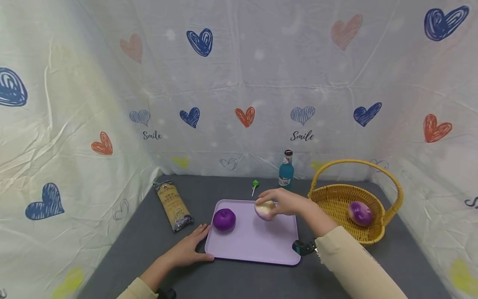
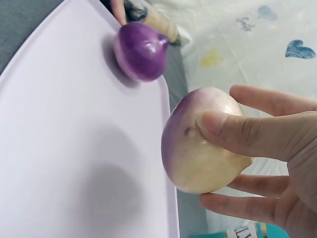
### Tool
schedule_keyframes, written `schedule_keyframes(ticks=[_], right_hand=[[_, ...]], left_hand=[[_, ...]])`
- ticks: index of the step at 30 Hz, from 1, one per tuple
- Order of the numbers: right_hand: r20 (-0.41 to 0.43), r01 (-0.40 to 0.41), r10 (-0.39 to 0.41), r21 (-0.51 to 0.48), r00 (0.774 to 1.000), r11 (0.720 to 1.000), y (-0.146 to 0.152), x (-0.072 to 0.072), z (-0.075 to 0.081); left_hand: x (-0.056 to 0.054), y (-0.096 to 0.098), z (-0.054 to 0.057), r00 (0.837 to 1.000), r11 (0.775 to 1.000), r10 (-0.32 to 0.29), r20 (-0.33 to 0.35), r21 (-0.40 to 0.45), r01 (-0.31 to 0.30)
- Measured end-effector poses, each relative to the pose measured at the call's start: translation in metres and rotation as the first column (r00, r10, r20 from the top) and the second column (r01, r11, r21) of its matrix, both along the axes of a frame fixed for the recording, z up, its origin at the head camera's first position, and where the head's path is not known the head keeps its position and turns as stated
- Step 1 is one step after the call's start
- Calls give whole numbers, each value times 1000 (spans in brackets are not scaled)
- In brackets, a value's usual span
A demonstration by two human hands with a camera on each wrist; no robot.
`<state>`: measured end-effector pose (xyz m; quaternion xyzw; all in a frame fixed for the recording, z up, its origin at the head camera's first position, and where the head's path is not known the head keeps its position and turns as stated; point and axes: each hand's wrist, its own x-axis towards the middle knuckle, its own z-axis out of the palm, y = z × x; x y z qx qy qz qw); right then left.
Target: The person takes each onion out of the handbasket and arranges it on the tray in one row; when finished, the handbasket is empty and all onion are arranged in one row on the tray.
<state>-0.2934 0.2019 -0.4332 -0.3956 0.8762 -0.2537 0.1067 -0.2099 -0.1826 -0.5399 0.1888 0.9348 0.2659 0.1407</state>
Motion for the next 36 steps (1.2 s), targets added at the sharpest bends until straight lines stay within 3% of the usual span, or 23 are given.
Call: schedule_keyframes(ticks=[36], right_hand=[[79, 3, -4, 5, 997, 1000, -38, -15, -41]], left_hand=[[0, -1, -2, 1000, 1000, -4, -17, -11, 4]])
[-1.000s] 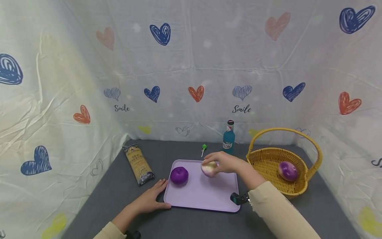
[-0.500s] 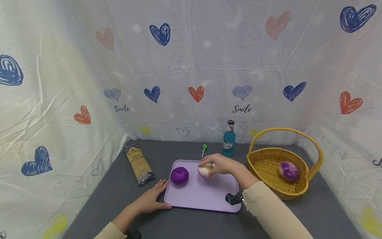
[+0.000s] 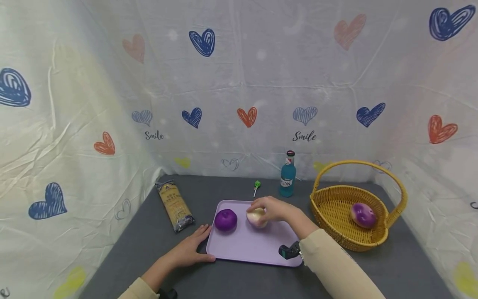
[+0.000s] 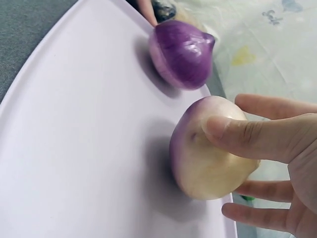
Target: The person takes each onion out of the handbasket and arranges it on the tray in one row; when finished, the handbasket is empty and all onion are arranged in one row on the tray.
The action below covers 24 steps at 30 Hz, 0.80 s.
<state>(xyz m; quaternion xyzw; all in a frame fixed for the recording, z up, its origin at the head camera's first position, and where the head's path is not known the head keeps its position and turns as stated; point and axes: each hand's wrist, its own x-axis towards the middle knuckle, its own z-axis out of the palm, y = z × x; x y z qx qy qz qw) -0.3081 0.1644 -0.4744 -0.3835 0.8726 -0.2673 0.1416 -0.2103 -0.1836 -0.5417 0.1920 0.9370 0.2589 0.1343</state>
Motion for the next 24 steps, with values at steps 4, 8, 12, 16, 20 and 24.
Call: schedule_keyframes(ticks=[4, 8, 12, 16, 20, 24], right_hand=[[3, 0, 0, -7, 1000, 1000, -2, 0, -3], [-11, -7, 7, -9, 1000, 1000, -5, -1, -7], [-19, 1, -1, 0, 1000, 1000, -6, 0, -8], [-24, 11, -10, 6, 1000, 1000, -6, 1, -8], [-21, 17, -17, 4, 1000, 1000, -6, 2, -7], [-14, 18, -18, 3, 1000, 1000, -6, 2, -8]], left_hand=[[0, 0, 0, 1000, 1000, 3, 6, -1, -3], [0, 0, 0, 1000, 1000, 4, 12, -2, -4], [0, 0, 0, 1000, 1000, 4, 16, -3, -4], [0, 0, 0, 1000, 1000, 4, 15, 2, -5], [0, 0, 0, 1000, 1000, 3, 7, 5, -3], [-1, -1, -1, 1000, 1000, 2, 2, 4, -2]])
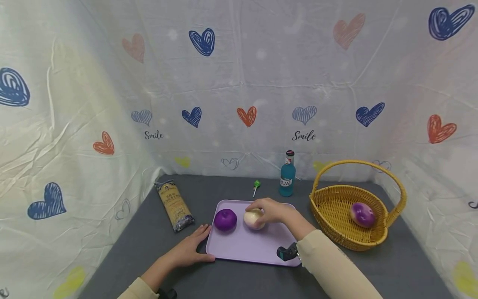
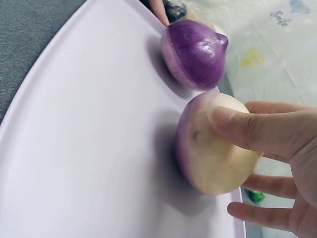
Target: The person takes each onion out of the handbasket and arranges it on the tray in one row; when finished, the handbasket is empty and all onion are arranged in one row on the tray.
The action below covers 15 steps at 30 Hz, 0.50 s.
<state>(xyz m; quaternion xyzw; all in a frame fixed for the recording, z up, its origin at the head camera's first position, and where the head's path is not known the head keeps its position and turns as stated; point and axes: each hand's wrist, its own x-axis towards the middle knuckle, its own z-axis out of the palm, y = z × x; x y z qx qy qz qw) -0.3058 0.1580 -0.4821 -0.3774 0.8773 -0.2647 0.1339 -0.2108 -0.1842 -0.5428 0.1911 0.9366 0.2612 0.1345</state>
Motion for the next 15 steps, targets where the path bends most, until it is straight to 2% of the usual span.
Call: schedule_keyframes(ticks=[15], right_hand=[[14, -4, 4, -34, 1000, 999, 3, 0, -3]], left_hand=[[1, 1, 3, 1000, 1000, 2, 7, -4, -2]])
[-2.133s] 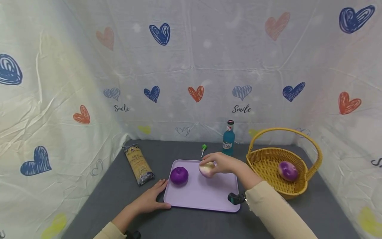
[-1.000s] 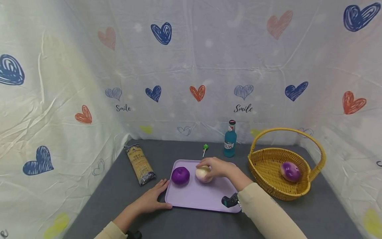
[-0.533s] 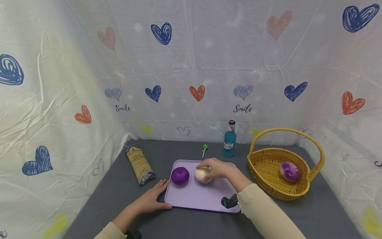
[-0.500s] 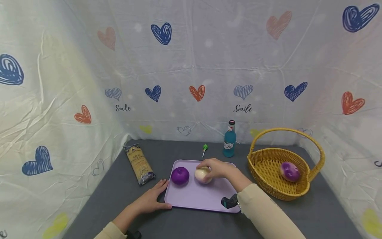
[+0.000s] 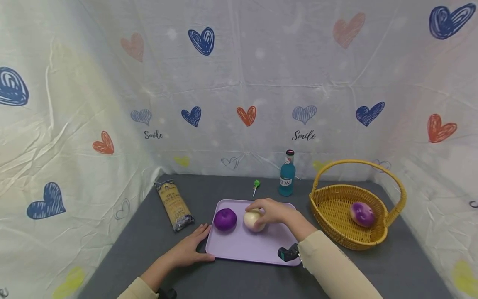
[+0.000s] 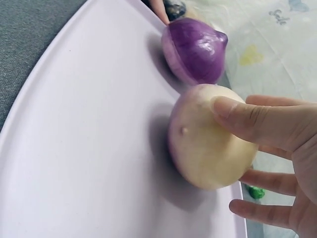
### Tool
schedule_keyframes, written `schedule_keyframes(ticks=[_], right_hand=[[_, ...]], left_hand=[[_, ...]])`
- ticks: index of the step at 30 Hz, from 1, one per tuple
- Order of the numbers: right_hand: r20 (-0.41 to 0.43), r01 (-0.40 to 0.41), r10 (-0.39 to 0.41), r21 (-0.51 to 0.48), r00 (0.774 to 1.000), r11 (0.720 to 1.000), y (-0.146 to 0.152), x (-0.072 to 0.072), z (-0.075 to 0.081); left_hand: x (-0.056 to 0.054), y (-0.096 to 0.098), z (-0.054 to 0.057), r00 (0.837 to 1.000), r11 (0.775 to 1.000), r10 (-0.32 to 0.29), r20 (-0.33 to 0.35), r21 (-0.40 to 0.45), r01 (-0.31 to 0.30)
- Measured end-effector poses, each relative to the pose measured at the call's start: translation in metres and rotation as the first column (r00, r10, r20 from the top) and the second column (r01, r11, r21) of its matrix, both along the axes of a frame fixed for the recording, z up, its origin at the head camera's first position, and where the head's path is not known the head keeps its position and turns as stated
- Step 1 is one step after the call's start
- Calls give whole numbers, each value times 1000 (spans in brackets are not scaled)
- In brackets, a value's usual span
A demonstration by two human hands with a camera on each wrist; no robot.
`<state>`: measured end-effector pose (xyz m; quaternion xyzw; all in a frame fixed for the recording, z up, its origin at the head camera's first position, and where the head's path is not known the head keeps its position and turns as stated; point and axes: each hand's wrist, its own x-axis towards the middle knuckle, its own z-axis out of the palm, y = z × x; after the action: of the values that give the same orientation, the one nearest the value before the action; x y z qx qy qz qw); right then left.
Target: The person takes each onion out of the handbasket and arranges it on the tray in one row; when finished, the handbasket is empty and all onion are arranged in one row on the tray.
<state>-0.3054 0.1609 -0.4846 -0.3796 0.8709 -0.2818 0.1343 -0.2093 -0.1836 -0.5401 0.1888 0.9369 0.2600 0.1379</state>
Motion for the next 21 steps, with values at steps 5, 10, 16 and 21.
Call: schedule_keyframes(ticks=[5, 10, 16, 21], right_hand=[[-4, 10, -10, 0, 1000, 1000, 4, 0, 4], [-24, -2, 2, -6, 1000, 1000, 9, 2, 11], [-43, -21, 21, -7, 999, 1000, 17, 1, 18], [-32, -16, 16, -19, 999, 1000, 24, 1, 24]], left_hand=[[-1, 1, 0, 1000, 1000, 2, -2, 2, -1], [-1, 1, -1, 1000, 1000, 0, -5, -7, 0], [-1, 1, -2, 1000, 1000, 1, 1, -5, -1], [-1, 2, -2, 1000, 1000, 3, 4, -8, -3]])
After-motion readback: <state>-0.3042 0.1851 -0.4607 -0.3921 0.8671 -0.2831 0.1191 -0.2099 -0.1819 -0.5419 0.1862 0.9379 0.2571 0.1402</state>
